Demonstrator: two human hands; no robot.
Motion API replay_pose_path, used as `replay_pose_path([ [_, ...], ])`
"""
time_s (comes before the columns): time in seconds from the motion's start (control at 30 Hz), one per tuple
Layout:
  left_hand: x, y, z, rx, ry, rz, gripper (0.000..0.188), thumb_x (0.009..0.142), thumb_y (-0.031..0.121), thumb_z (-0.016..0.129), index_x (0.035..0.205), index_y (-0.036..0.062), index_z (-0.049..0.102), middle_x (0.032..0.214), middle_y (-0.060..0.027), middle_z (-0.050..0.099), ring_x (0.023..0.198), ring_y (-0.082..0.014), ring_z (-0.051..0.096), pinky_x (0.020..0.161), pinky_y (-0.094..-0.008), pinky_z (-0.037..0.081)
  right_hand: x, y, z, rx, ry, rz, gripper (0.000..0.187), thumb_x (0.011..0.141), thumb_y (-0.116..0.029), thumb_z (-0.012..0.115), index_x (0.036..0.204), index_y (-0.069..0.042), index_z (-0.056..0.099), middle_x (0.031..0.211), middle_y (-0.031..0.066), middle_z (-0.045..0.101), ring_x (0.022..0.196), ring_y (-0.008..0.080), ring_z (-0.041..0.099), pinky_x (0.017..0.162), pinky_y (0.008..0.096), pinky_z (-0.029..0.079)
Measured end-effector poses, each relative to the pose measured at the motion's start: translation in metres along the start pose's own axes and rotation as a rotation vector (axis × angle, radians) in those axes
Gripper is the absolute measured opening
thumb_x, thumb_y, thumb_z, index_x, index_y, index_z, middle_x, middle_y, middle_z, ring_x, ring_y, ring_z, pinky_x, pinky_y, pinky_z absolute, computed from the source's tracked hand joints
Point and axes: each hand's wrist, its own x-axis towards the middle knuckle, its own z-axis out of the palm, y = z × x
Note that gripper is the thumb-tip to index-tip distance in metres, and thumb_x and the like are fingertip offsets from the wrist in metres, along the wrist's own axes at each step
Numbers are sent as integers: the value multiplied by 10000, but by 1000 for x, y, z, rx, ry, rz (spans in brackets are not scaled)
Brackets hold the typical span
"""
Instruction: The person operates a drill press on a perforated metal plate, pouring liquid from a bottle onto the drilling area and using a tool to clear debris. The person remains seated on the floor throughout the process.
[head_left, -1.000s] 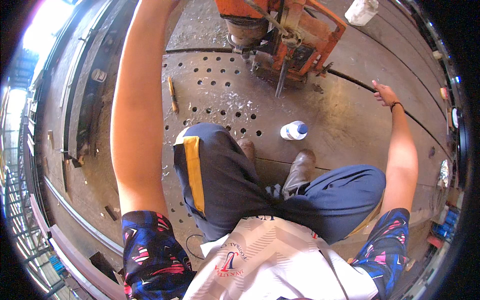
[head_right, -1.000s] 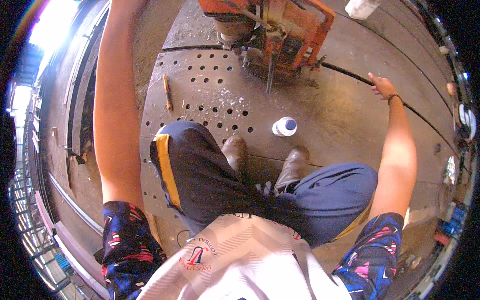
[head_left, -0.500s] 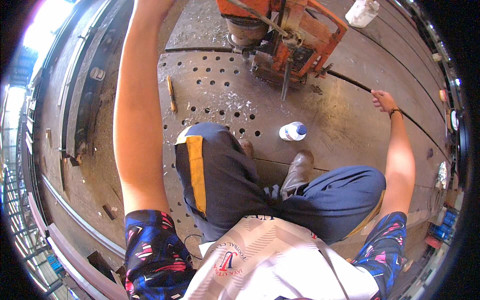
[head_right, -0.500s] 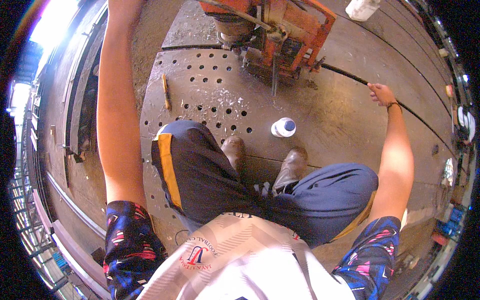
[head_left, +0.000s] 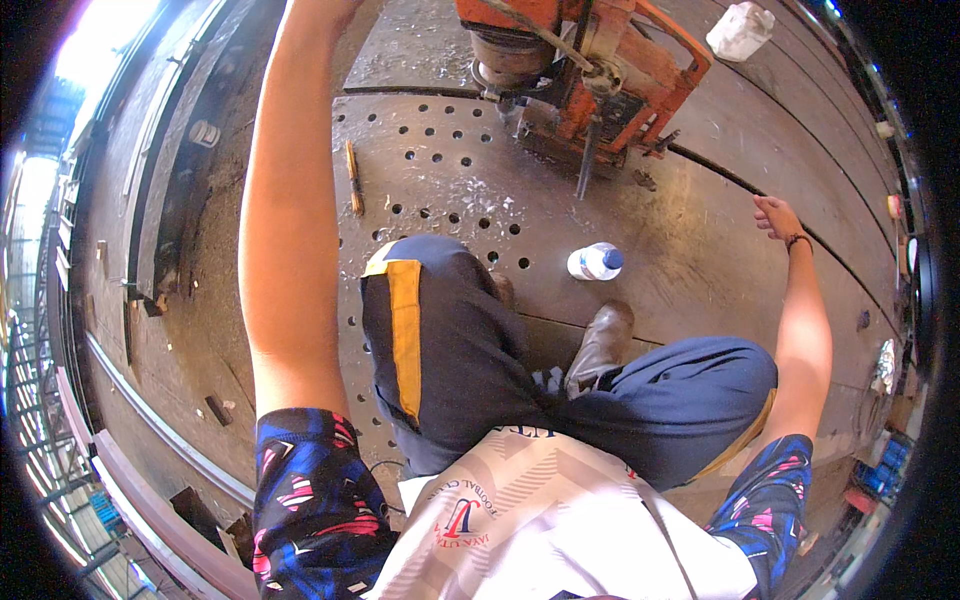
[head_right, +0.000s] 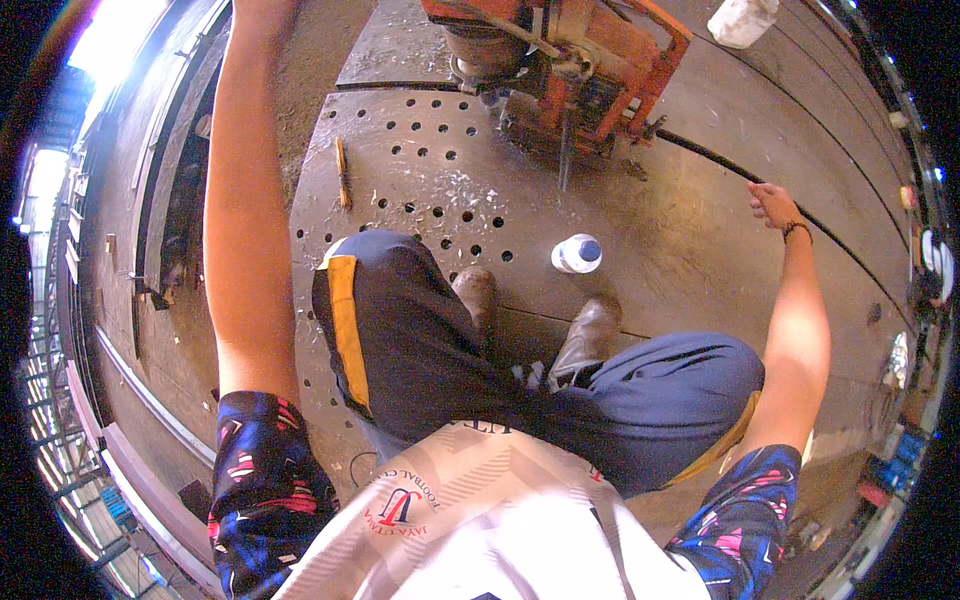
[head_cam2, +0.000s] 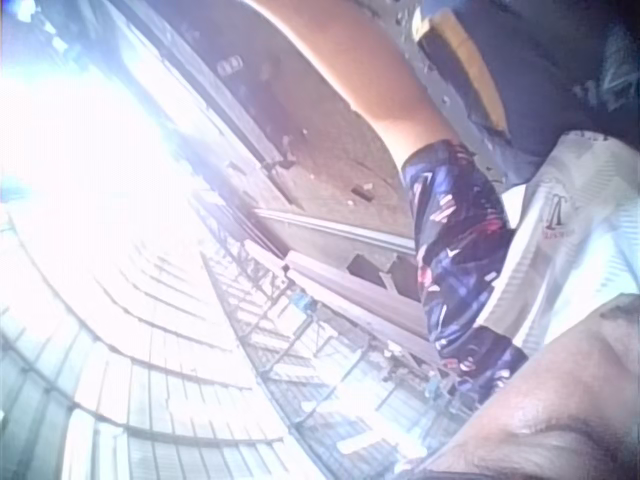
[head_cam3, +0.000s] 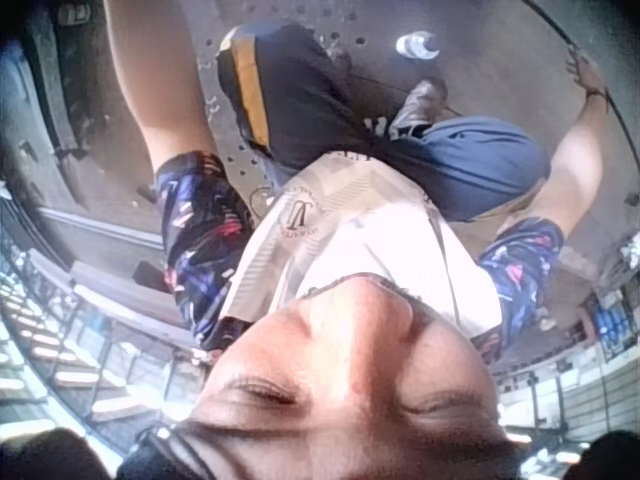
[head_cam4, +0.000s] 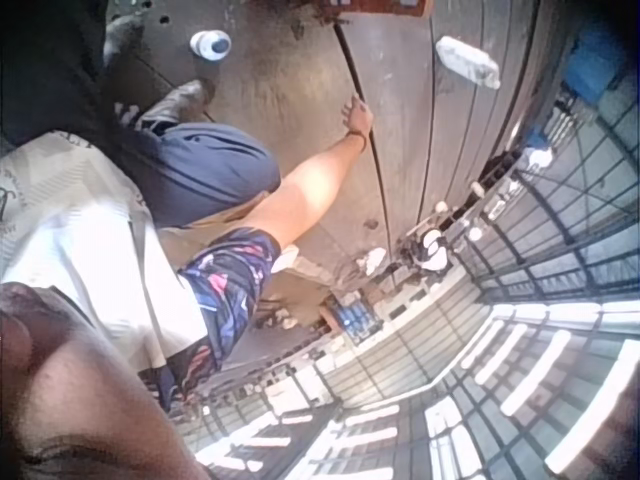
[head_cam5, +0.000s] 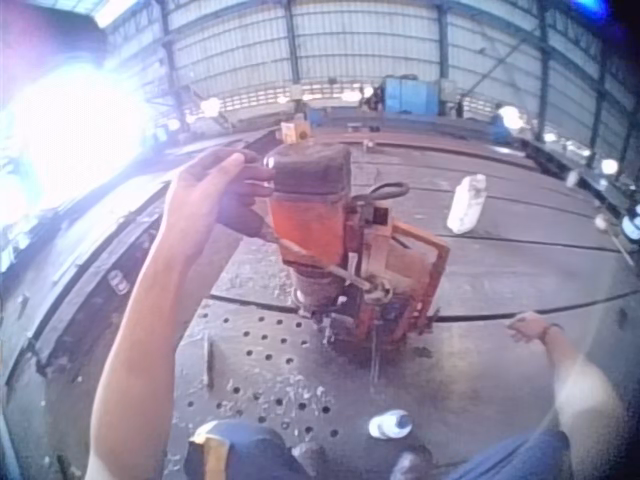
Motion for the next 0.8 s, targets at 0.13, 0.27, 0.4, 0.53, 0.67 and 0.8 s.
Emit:
replay_pose_path([
  [0.13,-8,11,6,30,20,21,261,951,219,554,1073,-4,613,991,-157,690,830,-219,679,715,-335,552,-2,-4,1,-7,10,-11,621,852,-613,574,1269,-152,547,1073,51,627,890,172,606,695,325,448],
  [0.27,-3,3,4,-117,51,-4,271,951,218,553,1076,-18,599,935,-148,683,822,-230,672,693,-334,547,-6,-7,2,5,29,-25,618,852,-605,580,1264,-145,553,1071,56,633,886,171,607,689,316,451],
  [0.4,3,10,32,-307,206,-3,270,955,211,544,1069,-30,586,885,-142,668,802,-238,660,674,-340,538,-9,-4,-5,103,54,-15,589,861,-579,584,1258,-145,560,1033,46,646,849,157,605,668,308,458],
  [0.53,11,44,138,444,189,500,284,899,262,568,1015,5,605,835,-129,665,756,-241,659,636,-357,524,-4,-11,1,117,64,-34,559,870,-551,584,1260,-152,557,1061,44,653,882,150,607,694,311,464],
  [0.67,-52,52,353,432,-222,577,276,774,339,639,891,90,662,731,-84,672,684,-238,667,564,-384,507,-10,67,-1,297,110,16,549,880,-530,572,1270,-145,544,1121,59,654,920,168,617,739,334,469],
  [0.8,-138,-23,457,400,-607,396,166,745,295,658,788,138,684,774,-60,692,791,-207,670,688,-380,501,0,144,-8,211,117,144,539,893,-528,549,1287,-161,536,1154,68,644,969,201,627,796,390,469],
])
